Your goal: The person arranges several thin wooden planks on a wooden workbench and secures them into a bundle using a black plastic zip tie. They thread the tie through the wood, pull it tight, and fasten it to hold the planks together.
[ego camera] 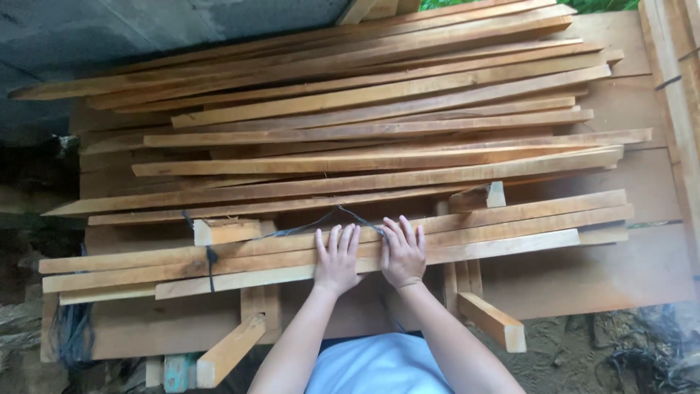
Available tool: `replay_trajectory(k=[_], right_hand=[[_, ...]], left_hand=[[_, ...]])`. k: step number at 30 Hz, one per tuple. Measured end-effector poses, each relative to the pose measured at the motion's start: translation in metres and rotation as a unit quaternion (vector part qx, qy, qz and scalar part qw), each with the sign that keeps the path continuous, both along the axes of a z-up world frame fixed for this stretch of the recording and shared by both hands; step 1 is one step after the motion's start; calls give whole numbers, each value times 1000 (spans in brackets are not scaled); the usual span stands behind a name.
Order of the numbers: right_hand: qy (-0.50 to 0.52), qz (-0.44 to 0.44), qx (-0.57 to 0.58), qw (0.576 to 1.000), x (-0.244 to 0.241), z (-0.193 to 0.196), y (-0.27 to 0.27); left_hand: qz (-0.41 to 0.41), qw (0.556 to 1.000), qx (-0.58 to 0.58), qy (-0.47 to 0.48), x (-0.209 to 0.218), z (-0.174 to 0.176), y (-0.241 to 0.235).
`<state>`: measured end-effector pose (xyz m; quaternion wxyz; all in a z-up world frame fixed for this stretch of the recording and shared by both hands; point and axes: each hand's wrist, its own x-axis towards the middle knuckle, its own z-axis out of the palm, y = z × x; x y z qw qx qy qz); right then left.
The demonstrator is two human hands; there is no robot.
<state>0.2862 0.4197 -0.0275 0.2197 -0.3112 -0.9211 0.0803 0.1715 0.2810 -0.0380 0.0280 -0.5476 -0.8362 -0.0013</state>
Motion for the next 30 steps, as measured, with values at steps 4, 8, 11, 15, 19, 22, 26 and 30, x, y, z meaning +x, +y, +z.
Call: replay_trajectory(k=[4,8,11,15,19,22,26,30], right_hand=[[4,4,-3,1000,-2,0,2],[12,4,0,1000,0,-1,2],[15,0,6,1000,-3,0,1],[49,44,-22,998,4,4,-1],[46,123,33,991,37,-4,-13],[51,211,37,975,61,1,-31],[20,199,-230,952,87,34,-49],[112,6,-554,825,52,72,-46]], left_hand=[[-16,999,48,15,-3,-1,2],[-3,998,55,16,0,-4,3],[10,999,20,-38,-4,10,4],[21,981,28,-192,-9,34,1],[91,938,71,-326,-11,7,7],[241,906,188,-291,-4,-6,20],[249,851,226,-402,28,57,7],[130,872,176,-439,56,94,-17]])
